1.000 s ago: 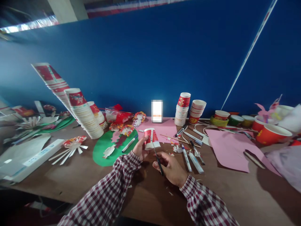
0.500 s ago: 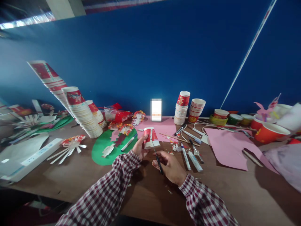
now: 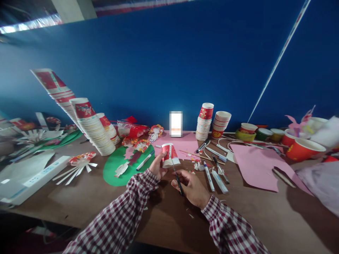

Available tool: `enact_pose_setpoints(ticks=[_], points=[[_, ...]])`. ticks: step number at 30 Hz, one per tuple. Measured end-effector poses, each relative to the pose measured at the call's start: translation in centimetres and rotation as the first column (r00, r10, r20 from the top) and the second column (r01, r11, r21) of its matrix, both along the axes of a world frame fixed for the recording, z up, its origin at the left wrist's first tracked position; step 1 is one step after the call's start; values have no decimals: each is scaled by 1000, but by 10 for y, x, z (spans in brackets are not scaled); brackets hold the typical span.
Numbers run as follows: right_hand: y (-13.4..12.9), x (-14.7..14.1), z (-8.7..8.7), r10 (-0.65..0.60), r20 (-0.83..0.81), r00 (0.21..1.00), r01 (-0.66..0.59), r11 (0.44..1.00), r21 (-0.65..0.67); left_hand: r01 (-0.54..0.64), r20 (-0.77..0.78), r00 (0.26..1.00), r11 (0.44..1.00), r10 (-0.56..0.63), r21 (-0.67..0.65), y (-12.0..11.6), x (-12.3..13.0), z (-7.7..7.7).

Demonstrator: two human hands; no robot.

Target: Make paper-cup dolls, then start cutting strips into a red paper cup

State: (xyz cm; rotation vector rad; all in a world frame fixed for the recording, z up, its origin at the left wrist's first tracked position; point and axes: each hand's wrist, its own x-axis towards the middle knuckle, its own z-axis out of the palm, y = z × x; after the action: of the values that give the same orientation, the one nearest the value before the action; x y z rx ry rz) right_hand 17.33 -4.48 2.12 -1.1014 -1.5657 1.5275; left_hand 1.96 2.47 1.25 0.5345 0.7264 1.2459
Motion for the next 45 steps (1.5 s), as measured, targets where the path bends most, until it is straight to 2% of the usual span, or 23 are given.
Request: enact_pose_setpoints(ticks=[11,20,27,40,45], points=[[-3,-3,9,-34,13,999,34,998,-44,16,-7,1000,1000,-16,21,0,-1,-1],[-2,-1,2,-38,-16,999,37,998,-47,4,10,1000,999,-5,47,2,0,-2],[0,0,-6,-47,-18,999,47,999,-18,18,7,1000,999,-18,40,3,-1,-4],[-3,-2,4,-91,61,994,90,996,11,8,2,1000,1000,-8,16,2,0,-3],[-3,-1,2,-89,76,993,86,995,44,-1,-29,1000,1000,1,1,1,0,-1]])
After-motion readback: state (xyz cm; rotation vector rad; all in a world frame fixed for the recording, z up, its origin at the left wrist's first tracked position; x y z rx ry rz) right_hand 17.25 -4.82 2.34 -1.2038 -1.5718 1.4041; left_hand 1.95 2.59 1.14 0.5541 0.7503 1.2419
